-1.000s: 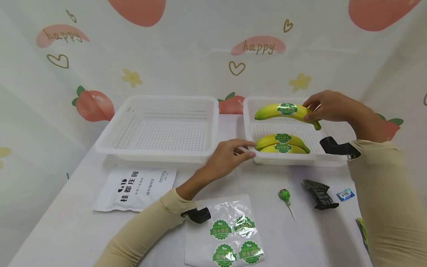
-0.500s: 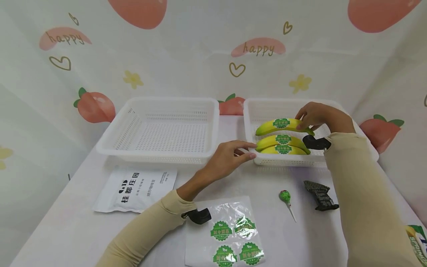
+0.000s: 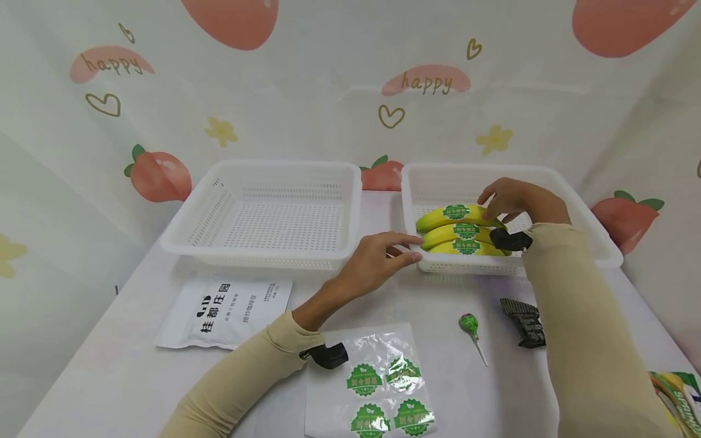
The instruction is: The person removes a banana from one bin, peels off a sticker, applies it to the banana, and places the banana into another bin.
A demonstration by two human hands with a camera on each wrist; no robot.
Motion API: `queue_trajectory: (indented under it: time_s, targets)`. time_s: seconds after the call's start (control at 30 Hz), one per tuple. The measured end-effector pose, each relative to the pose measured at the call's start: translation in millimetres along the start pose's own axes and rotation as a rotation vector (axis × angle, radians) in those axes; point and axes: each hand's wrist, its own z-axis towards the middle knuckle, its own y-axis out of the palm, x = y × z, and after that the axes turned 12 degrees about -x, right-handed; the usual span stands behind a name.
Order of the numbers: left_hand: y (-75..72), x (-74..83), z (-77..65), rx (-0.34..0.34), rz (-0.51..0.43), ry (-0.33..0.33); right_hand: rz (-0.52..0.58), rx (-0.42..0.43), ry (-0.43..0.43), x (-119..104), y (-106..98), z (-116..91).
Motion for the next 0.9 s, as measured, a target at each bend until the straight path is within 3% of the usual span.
queue_trajectory:
  time_s: [0.17, 0.43, 0.73, 0.9]
  targets:
    - [0.8, 0.2, 1.3, -0.002, 0.012, 0.005, -0.035, 0.019, -0.006, 2.8, 1.7, 1.5]
    - [1.1, 1.0, 2.2, 0.003, 0.033, 0.004, -0.16, 0.177, -0.06, -9.2, 14.2, -17.9]
    - [1.4, 0.9, 1.9, 0.008, 0.085, -0.011, -0.247, 0.372, -0.148, -29.8, 58.7, -49.2]
    - [1.1, 6.4, -7.5, -0.028, 0.254, -0.028, -0.206, 0.456, -0.206, -33.0, 90.3, -63.2]
